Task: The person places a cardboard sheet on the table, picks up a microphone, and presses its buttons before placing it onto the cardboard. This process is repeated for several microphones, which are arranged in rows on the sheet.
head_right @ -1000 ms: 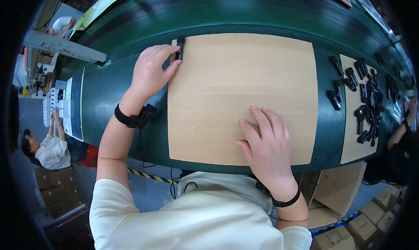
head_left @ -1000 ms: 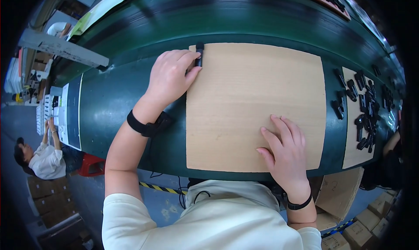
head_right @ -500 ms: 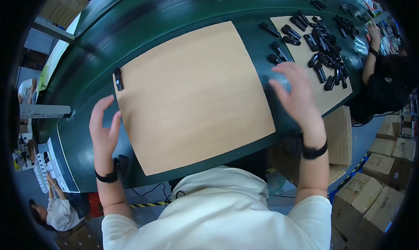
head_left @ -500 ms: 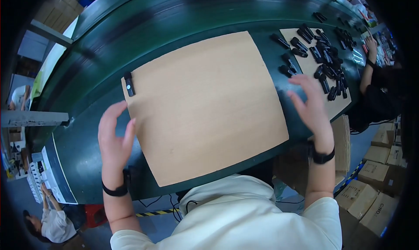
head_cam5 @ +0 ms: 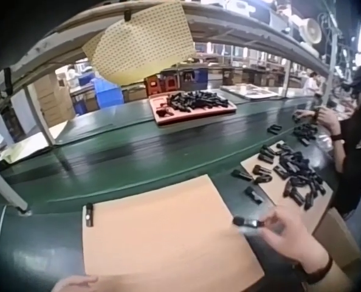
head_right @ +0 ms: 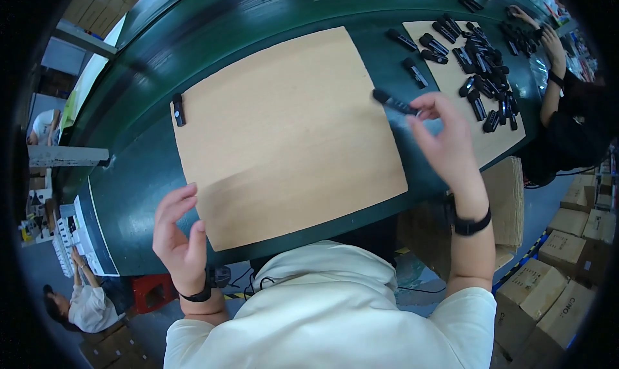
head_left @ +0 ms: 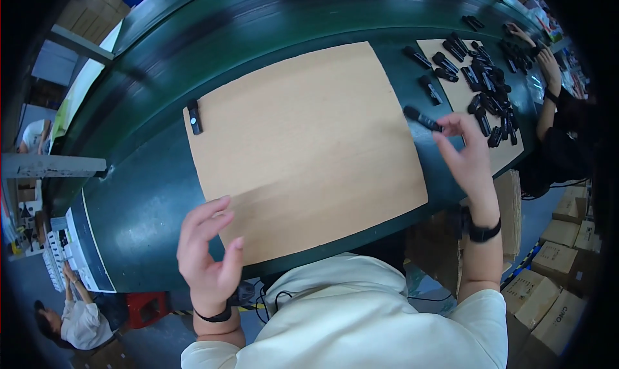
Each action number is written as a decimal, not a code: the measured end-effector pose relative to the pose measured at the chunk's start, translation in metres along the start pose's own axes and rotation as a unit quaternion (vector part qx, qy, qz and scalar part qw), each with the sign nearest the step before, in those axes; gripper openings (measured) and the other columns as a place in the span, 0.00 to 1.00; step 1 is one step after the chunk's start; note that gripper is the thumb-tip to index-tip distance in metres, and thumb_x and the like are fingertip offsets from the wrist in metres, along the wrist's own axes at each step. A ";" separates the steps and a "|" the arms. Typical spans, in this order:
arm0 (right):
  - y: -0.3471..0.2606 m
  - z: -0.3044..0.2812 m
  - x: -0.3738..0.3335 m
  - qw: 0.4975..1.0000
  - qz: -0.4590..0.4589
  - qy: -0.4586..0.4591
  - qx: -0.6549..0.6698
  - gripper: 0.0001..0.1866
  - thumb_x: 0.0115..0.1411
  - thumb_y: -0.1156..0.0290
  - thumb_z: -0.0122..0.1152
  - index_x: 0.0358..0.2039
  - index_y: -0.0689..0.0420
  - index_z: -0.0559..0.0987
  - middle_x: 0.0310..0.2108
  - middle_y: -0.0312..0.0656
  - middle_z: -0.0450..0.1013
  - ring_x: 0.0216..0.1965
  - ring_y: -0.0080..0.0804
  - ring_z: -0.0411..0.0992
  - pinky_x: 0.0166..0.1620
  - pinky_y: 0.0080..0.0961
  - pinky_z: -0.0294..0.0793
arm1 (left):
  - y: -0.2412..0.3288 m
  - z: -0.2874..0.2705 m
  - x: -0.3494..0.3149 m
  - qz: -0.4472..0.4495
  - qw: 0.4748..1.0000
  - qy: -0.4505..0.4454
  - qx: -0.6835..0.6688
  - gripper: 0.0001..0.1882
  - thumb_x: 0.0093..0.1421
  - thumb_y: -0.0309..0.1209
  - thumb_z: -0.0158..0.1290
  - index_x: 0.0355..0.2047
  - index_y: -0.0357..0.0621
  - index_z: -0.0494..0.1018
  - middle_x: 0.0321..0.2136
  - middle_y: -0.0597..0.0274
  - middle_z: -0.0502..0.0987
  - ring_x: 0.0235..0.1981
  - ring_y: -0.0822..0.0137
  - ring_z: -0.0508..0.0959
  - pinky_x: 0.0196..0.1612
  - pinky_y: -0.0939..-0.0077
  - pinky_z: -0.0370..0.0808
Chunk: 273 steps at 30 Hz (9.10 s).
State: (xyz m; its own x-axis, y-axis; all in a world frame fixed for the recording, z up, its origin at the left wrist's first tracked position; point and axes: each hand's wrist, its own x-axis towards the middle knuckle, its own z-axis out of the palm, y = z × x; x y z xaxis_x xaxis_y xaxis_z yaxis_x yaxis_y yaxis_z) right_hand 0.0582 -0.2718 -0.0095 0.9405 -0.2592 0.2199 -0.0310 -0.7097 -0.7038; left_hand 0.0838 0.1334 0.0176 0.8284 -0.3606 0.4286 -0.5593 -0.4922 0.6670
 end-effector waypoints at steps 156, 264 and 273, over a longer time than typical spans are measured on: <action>-0.107 0.068 -0.063 0.928 -0.193 -0.091 0.306 0.19 0.45 0.81 0.73 0.39 0.60 0.79 0.32 0.42 0.76 0.31 0.38 0.72 0.33 0.30 0.70 | 0.037 0.042 0.013 0.029 0.980 -0.086 -0.176 0.16 0.47 0.25 0.67 0.37 0.38 0.79 0.31 0.60 0.80 0.32 0.63 0.79 0.59 0.48 0.66; -0.021 0.133 0.314 0.841 -0.145 -0.393 -0.344 0.26 0.58 0.65 0.63 0.55 0.50 0.66 0.56 0.51 0.61 0.56 0.53 0.64 0.59 0.42 0.66 | -0.117 -0.057 -0.084 -0.294 0.862 -0.177 0.372 0.41 0.62 0.42 0.47 0.69 0.34 0.47 0.70 0.37 0.43 0.72 0.39 0.40 0.69 0.39 0.36; -0.004 0.072 0.293 0.898 -0.116 -0.345 -0.246 0.21 0.54 0.75 0.55 0.49 0.56 0.65 0.49 0.53 0.65 0.48 0.52 0.68 0.52 0.38 0.69 | -0.123 -0.053 -0.087 -0.277 0.861 -0.170 0.392 0.39 0.63 0.40 0.44 0.70 0.38 0.46 0.71 0.41 0.43 0.72 0.43 0.40 0.69 0.41 0.36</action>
State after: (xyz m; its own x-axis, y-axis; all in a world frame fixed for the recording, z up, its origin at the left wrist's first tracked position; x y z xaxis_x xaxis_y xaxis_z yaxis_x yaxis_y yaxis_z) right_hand 0.3581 -0.2981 0.0094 0.9212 0.2810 -0.2690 0.2076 -0.9399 -0.2711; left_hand 0.0824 0.2669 -0.0692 0.9925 -0.0441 -0.1140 -0.0401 -0.9985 0.0376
